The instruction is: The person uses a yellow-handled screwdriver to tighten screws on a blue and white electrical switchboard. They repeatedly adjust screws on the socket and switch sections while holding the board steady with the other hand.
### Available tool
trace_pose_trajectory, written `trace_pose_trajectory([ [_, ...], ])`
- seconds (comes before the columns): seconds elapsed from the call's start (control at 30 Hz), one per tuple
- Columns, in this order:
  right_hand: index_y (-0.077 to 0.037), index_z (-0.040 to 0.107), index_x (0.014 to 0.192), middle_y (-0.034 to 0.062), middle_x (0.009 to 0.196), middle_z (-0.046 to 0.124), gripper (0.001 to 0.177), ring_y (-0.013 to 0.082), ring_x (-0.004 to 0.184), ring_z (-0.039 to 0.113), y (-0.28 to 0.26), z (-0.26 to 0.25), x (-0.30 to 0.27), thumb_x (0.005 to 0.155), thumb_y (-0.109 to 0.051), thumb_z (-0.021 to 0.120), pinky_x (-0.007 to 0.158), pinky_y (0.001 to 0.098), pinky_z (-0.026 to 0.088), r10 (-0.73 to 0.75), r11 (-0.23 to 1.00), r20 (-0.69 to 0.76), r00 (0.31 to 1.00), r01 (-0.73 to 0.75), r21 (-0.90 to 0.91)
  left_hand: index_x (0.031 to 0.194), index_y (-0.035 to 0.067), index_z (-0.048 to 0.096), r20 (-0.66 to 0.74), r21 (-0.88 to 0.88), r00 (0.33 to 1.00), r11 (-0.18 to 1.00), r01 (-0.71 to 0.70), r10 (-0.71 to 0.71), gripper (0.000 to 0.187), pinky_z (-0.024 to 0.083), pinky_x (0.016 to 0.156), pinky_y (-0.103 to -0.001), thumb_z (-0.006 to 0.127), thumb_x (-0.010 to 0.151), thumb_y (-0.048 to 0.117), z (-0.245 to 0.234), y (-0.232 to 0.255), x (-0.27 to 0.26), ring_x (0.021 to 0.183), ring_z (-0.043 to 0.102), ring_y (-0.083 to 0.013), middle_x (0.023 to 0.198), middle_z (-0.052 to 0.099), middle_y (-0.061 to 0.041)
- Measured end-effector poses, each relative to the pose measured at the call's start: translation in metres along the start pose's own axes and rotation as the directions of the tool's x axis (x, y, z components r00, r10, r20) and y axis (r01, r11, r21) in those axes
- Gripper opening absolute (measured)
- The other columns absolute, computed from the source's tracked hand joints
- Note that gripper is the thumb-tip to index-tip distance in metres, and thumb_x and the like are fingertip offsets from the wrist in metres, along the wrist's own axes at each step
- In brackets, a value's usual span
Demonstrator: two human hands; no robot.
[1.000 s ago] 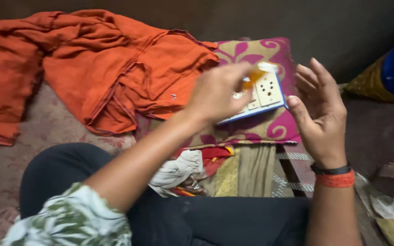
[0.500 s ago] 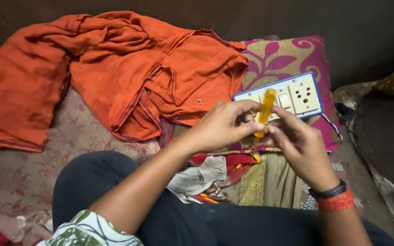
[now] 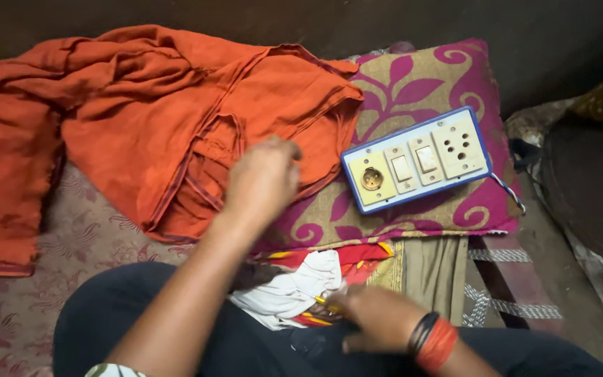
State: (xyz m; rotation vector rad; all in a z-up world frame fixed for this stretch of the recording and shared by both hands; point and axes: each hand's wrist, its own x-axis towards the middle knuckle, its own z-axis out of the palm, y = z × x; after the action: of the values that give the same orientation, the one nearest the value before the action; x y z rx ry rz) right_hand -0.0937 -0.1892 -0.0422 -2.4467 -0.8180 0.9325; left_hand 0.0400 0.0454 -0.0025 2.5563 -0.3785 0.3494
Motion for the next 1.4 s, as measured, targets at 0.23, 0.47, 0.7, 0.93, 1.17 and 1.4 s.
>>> trace_pose_trajectory([
  [0.23,-0.018,0.052,0.13,0.0188,0.109,0.068,0.042,0.0386,0.1,0.068,0.009,0.05,0.028,0.089,-0.014,0.06,0.083,0.0508,0.056,0.217,0.969,0.044,0.975,-0.21,-0.127,0.096,0.007,0.073,0.185,0.039,0.98,0.997,0.068,-0.074,0.021,0.053,0.08,-0.051,0.078,0.08,0.02,-0.007,-0.019,0.009,0.092,0.069,-0.0404,0.097,0.07,-0.018],
  [0.47,-0.009,0.048,0.127,0.0204,0.107,0.068,0.028,0.0404,0.096,0.07,0.008,0.057,0.045,0.1,-0.018,0.049,0.077,0.0533,0.058,0.282,0.94,0.086,0.955,-0.258,-0.223,0.09,0.007,0.073,0.187,0.028,0.982,1.0,-0.001,-0.004,0.014,0.053,0.08,-0.051,0.079,0.079,0.012,-0.001,-0.025,0.01,0.091,0.068,-0.0402,0.094,0.07,-0.018],
  [0.7,-0.005,0.06,0.114,0.0182,0.101,0.072,0.032,0.0376,0.096,0.07,0.009,-0.02,0.001,0.089,-0.025,0.068,0.083,0.0484,0.056,0.056,0.998,-0.074,0.996,-0.057,-0.025,0.089,0.004,0.072,0.202,-0.057,0.975,0.995,-0.083,0.093,0.017,0.054,0.081,-0.049,0.078,0.073,0.005,-0.004,-0.034,0.011,0.092,0.068,-0.04,0.093,0.07,-0.019],
  [0.93,-0.01,0.073,0.11,0.0073,0.09,0.082,0.032,0.0165,0.081,0.08,0.01,-0.094,-0.071,0.085,-0.03,0.078,0.073,0.0339,0.062,0.39,0.912,-0.406,0.827,-0.284,0.297,0.087,0.008,0.075,0.237,-0.027,0.959,0.988,-0.154,0.156,0.016,0.054,0.081,-0.048,0.076,0.072,0.004,-0.007,-0.033,0.012,0.093,0.069,-0.039,0.099,0.069,-0.017],
  [1.17,0.005,0.072,0.118,0.0124,0.102,0.077,0.028,0.0164,0.092,0.074,0.036,-0.101,-0.089,0.095,-0.01,0.075,0.082,0.0288,0.06,0.46,0.83,-0.722,0.517,0.038,0.556,0.091,0.006,0.075,0.173,-0.086,0.969,0.983,-0.162,0.175,0.01,0.054,0.08,-0.047,0.076,0.082,0.012,-0.013,-0.021,0.013,0.092,0.069,-0.0373,0.098,0.07,-0.017],
  [1.4,0.008,0.069,0.12,0.0141,0.105,0.073,0.026,0.0145,0.095,0.072,0.023,-0.108,-0.1,0.1,-0.005,0.077,0.086,0.0252,0.06,0.356,0.892,-0.85,0.389,0.13,0.433,0.099,0.008,0.076,0.246,-0.613,0.968,0.78,0.123,0.041,0.013,0.054,0.068,-0.028,0.075,0.089,0.016,0.011,0.029,0.001,0.074,0.065,-0.0109,0.087,0.075,-0.005],
])
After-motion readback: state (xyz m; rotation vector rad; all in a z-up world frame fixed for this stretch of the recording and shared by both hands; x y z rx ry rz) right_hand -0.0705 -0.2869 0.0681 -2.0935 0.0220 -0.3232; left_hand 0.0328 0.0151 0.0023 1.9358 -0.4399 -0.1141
